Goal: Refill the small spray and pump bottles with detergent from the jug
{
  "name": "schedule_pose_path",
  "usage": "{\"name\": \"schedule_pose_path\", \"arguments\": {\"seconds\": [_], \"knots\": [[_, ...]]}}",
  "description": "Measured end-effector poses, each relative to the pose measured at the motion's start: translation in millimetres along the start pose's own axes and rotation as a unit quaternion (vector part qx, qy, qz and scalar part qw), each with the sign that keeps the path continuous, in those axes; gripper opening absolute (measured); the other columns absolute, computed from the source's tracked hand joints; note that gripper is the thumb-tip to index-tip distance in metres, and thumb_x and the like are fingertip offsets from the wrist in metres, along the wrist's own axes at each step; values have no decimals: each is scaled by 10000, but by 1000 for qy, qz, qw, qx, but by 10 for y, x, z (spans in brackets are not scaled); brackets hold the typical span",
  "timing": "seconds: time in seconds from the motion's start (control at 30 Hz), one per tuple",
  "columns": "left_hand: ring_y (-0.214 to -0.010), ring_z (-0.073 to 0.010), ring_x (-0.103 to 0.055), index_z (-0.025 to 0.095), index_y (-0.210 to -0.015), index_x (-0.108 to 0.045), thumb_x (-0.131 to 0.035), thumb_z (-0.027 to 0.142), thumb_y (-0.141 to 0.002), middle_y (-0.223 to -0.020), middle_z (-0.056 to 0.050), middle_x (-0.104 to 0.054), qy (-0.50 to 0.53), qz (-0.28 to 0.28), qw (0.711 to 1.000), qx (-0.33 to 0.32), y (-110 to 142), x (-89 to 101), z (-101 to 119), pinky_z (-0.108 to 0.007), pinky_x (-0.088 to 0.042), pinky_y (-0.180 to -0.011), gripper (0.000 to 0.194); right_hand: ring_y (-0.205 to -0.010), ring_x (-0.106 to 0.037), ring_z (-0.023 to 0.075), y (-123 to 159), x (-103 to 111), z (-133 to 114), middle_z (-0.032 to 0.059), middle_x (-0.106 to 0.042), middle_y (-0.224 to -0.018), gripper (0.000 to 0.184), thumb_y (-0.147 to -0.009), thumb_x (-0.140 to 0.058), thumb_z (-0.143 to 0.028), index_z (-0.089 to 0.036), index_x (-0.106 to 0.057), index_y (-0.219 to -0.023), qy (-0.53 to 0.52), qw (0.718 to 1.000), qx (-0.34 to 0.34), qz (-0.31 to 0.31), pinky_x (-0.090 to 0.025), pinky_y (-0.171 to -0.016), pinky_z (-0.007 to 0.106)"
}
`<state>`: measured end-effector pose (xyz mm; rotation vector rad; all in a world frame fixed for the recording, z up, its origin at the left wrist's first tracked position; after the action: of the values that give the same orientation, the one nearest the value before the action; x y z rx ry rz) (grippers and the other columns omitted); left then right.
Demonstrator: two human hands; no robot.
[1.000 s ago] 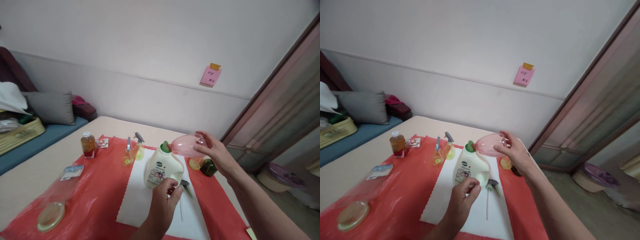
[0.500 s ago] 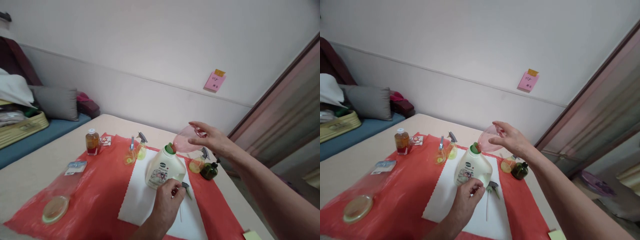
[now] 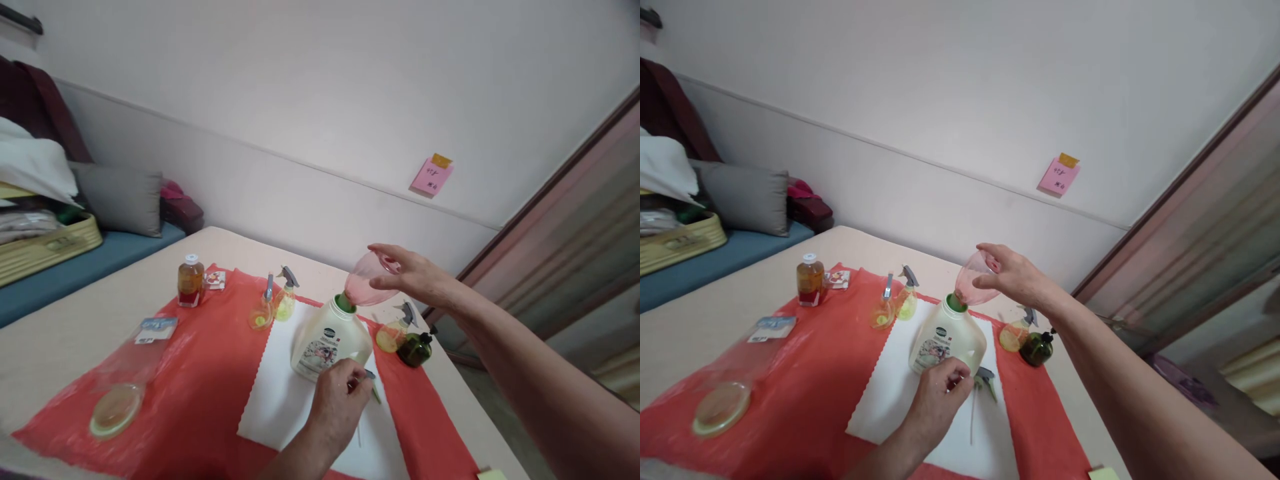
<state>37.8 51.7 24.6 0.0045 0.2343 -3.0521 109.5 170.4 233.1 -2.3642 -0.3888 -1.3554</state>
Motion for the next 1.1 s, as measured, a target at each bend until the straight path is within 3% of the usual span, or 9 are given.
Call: {"name": "schedule_pose_path", "arguments": {"seconds": [0.23, 0.43, 0.63, 0.7, 0.77, 0.87, 0.93, 1.0, 1.1], "knots": [[-677, -135, -574, 183, -755, -642, -551, 195, -777, -724, 7, -634, 6, -6, 1000, 4, -3, -29, -67, -234, -402, -648, 95, -1332, -512, 330, 35, -33, 61, 71, -533, -1466, 755, -693, -730, -363, -280, -512, -1411, -8, 1000, 26, -6, -408, -1114, 496], [-696, -143, -597, 187, -761, -646, -547, 201, -779, -743, 0, -657, -10, -11, 1000, 11, -5, -43, -82, -241, -421, -667, 102, -1296, -529, 320, 160, 19, 197, 68, -597, -1382, 732, -675, -748, -388, -279, -554, -1372, -25, 999, 11, 42, -411, -1088, 499], [-694, -159, -611, 181, -768, -638, -541, 237, -798, -723, -12, -654, -28, -21, 999, 11, -19, -68, -101, -265, -434, -675, 116, -1226, -562, 313, 482, 6, 689, 71, -614, -1352, 748, -603, -833, -437, -288, -604, -1300, -168, 976, -18, 139, -418, -1056, 518], [-691, -169, -620, 177, -785, -636, -544, 259, -810, -714, -18, -651, -26, -26, 999, 18, -22, -73, -135, -278, -444, -675, 126, -1234, -562, 304, 722, -143, 983, 76, -604, -1369, 727, -603, -851, -437, -289, -608, -1272, -275, 940, -51, 195, -434, -1046, 505], [-748, -196, -644, 170, -825, -642, -556, 289, -826, -758, -45, -672, -27, -29, 999, 26, -19, -81, -180, -301, -463, -701, 147, -1211, -586, 295, 1055, -460, 1277, 87, -622, -1341, 655, -620, -847, -443, -277, -628, -1215, -409, 870, -109, 253, -485, -994, 476], [-1031, -258, -646, 170, -1081, -637, -648, 348, -808, -1080, -119, -696, 10, -28, 999, 27, -17, -120, -240, -359, -494, -860, 327, -1088, -663, 293, 1598, -1216, 1463, 119, -613, -1362, 571, -723, -754, -518, -274, -638, -1226, -578, 742, -185, 284, -551, -890, 486], [-1189, -285, -589, 199, -1305, -519, -745, 365, -734, -1297, -146, -615, 85, -51, 995, 35, -19, -200, -273, -397, -483, -966, 636, -1074, -674, 297, 1891, -1678, 1413, 115, -614, -1371, 559, -761, -715, -545, -288, -631, -1251, -628, 695, -216, 275, -557, -887, 491], [-1211, -306, -581, 212, -1404, -400, -814, 359, -639, -1340, -163, -578, 161, -53, 984, 62, -28, -235, -302, -422, -494, -980, 882, -1108, -665, 292, 2043, -1947, 1330, 113, -633, -1352, 569, -788, -700, -545, -286, -607, -1285, -628, 701, -235, 242, -551, -898, 461], [-1201, -319, -587, 212, -1399, -384, -860, 336, -550, -1310, -156, -586, 197, 25, 977, 72, -66, -79, -248, -426, -507, -968, 981, -1130, -653, 277, 1938, -1887, 1325, 147, -669, -1285, 579, -897, -497, -628, -202, -628, -1265, -524, 811, -213, 149, -522, -939, 429]]}}
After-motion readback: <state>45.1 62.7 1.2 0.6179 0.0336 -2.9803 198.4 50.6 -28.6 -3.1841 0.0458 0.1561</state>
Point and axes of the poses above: each hand's wrist, its own y-axis away from the middle knuckle, its own x-axis out of the back of the hand, z = x × y, the point moved 8 cm from there along -y, towards the middle knuckle
